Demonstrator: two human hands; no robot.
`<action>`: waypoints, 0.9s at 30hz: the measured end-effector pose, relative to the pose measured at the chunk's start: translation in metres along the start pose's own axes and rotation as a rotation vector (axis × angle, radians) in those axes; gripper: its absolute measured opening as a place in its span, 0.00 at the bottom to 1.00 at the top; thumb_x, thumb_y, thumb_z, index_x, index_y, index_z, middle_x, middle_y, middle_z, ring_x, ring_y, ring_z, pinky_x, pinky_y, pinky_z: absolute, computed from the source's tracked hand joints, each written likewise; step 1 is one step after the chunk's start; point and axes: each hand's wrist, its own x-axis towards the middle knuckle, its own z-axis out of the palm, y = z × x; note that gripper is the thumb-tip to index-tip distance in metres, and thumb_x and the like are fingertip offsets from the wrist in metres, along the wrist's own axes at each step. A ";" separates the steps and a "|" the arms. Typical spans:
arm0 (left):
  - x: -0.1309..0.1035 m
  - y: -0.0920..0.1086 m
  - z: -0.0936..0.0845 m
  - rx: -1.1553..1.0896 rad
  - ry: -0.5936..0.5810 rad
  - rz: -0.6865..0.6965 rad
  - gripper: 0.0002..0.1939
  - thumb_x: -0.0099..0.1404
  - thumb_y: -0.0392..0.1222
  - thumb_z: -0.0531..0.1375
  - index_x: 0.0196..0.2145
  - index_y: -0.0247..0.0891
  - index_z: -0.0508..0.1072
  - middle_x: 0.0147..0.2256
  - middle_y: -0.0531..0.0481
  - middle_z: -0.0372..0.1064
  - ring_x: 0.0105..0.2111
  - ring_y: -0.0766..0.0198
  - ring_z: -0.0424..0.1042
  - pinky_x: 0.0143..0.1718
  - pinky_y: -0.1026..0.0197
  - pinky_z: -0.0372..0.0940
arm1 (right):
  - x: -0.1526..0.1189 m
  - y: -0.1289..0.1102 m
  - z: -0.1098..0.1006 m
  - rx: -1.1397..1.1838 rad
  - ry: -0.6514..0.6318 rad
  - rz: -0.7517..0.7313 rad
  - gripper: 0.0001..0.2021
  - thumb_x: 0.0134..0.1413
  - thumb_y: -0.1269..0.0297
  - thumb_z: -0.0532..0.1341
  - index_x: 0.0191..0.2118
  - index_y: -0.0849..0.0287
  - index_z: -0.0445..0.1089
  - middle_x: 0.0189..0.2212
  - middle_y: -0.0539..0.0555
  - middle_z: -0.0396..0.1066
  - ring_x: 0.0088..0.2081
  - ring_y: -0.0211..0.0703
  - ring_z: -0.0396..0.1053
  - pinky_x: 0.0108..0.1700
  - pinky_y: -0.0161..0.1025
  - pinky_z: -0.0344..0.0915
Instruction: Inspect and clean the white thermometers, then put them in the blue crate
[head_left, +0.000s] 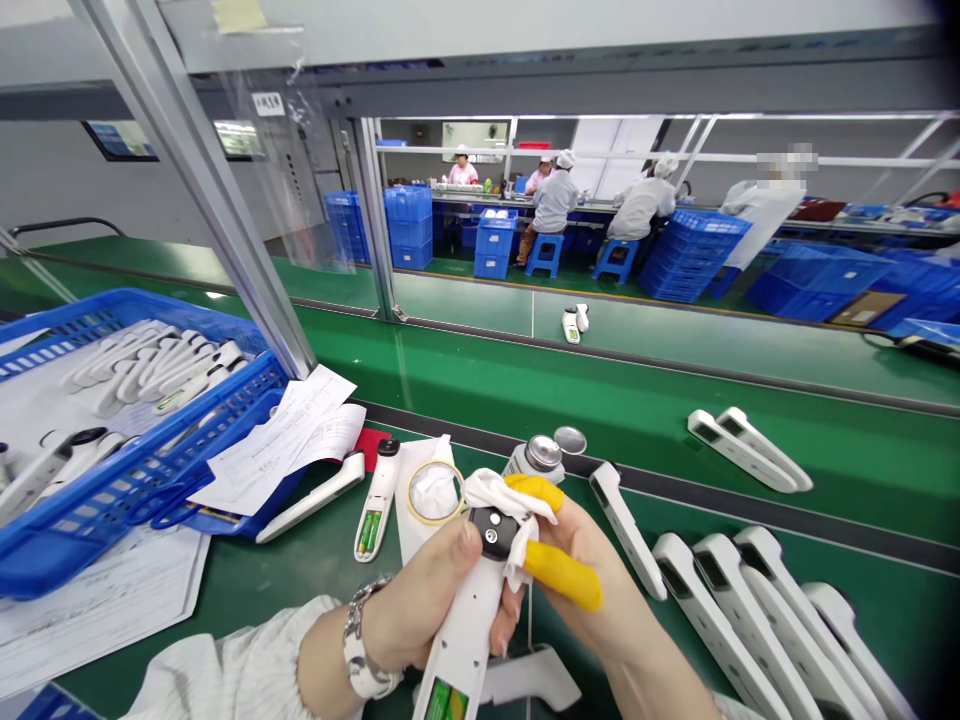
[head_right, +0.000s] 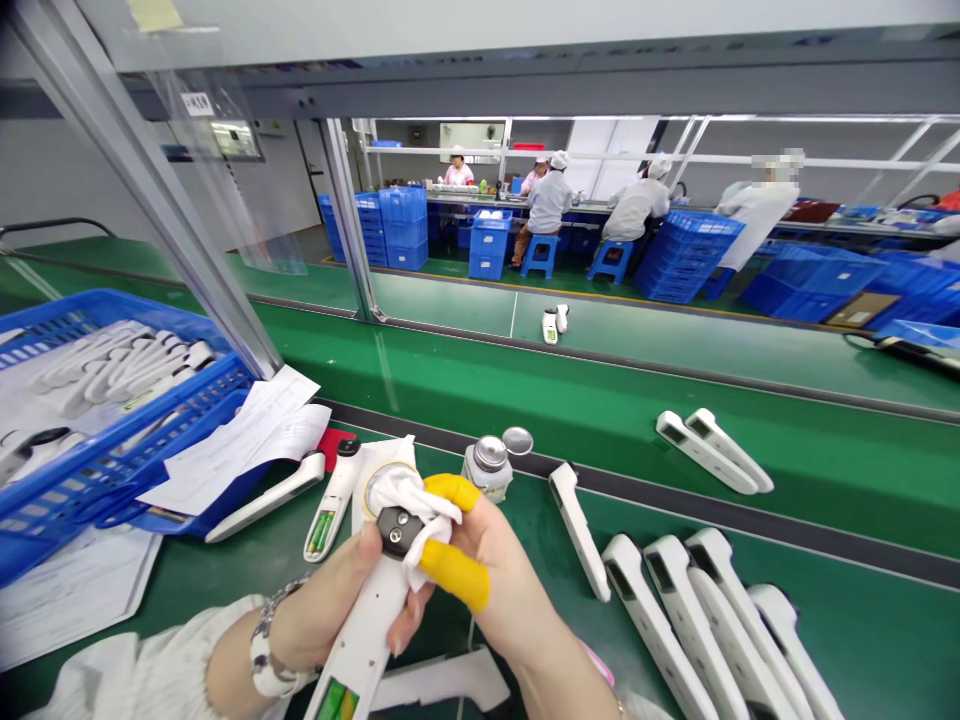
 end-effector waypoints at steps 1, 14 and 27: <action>0.000 0.000 0.000 0.001 -0.001 -0.001 0.36 0.51 0.72 0.53 0.23 0.29 0.70 0.14 0.49 0.61 0.12 0.72 0.60 0.14 0.71 0.56 | 0.000 -0.001 0.000 -0.001 0.010 -0.004 0.14 0.46 0.59 0.66 0.39 0.56 0.68 0.32 0.51 0.69 0.33 0.42 0.69 0.38 0.41 0.68; -0.001 0.002 0.000 0.012 -0.061 -0.041 0.37 0.50 0.73 0.53 0.23 0.29 0.70 0.14 0.50 0.61 0.12 0.72 0.58 0.12 0.71 0.54 | 0.004 -0.003 0.001 0.005 0.073 -0.041 0.08 0.49 0.59 0.64 0.35 0.57 0.72 0.33 0.51 0.71 0.37 0.42 0.68 0.47 0.40 0.62; -0.002 0.005 0.002 0.002 -0.022 -0.027 0.37 0.50 0.74 0.53 0.23 0.29 0.71 0.14 0.50 0.60 0.12 0.72 0.59 0.14 0.70 0.56 | -0.004 -0.005 0.007 -0.063 0.054 -0.126 0.12 0.46 0.60 0.67 0.39 0.54 0.70 0.34 0.51 0.71 0.34 0.42 0.70 0.38 0.38 0.67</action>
